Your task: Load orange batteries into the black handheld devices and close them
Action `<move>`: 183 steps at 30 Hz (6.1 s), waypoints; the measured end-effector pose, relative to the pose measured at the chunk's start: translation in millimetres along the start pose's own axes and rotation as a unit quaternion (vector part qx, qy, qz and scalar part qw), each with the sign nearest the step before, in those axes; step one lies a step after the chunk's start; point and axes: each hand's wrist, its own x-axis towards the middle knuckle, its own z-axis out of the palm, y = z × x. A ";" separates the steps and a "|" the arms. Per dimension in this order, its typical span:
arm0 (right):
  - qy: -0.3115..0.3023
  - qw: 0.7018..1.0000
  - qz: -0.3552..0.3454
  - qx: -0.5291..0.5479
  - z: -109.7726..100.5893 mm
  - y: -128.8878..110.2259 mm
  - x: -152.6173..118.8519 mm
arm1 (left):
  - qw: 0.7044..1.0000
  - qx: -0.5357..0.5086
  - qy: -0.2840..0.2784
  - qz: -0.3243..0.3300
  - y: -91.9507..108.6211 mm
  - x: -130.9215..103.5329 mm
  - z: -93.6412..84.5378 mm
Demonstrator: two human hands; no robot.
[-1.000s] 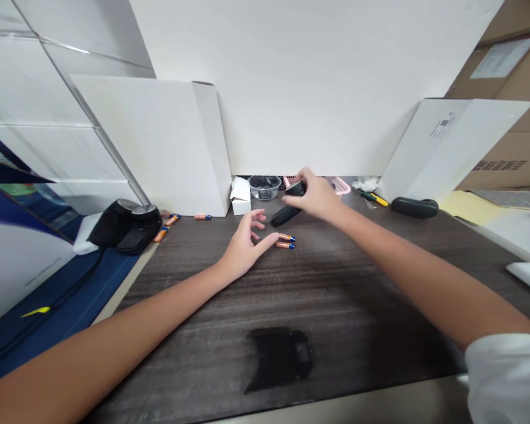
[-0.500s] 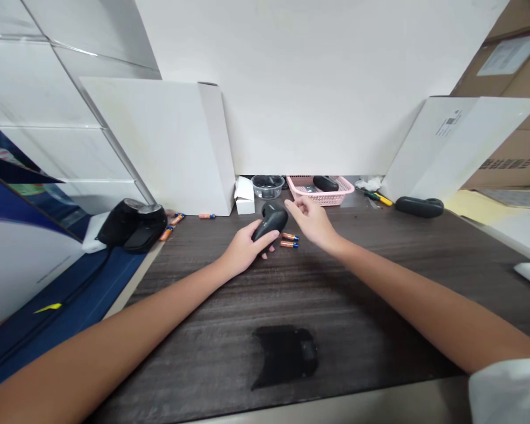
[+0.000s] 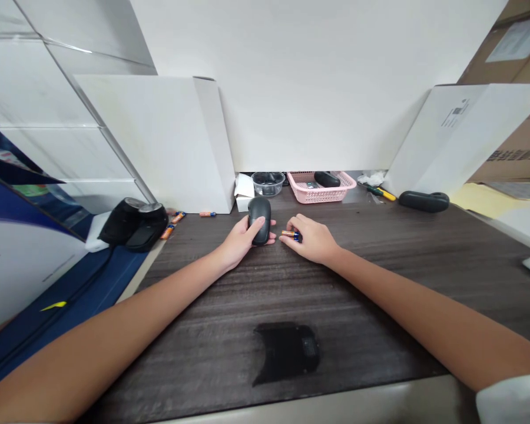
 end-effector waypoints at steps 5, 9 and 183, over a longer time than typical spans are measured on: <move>-0.022 1.000 0.006 -0.019 -2.2 1.3 -1.0 | 1.000 0.002 0.003 0.015 -4.4 1.3 -0.8; -0.058 0.996 -0.070 -0.022 -6.4 10.0 -0.2 | 0.999 -0.043 0.019 -0.013 -0.3 3.5 -0.2; -0.124 0.991 -0.046 0.004 7.6 -30.5 -15.3 | 0.993 0.050 0.056 0.088 -9.7 19.4 -15.5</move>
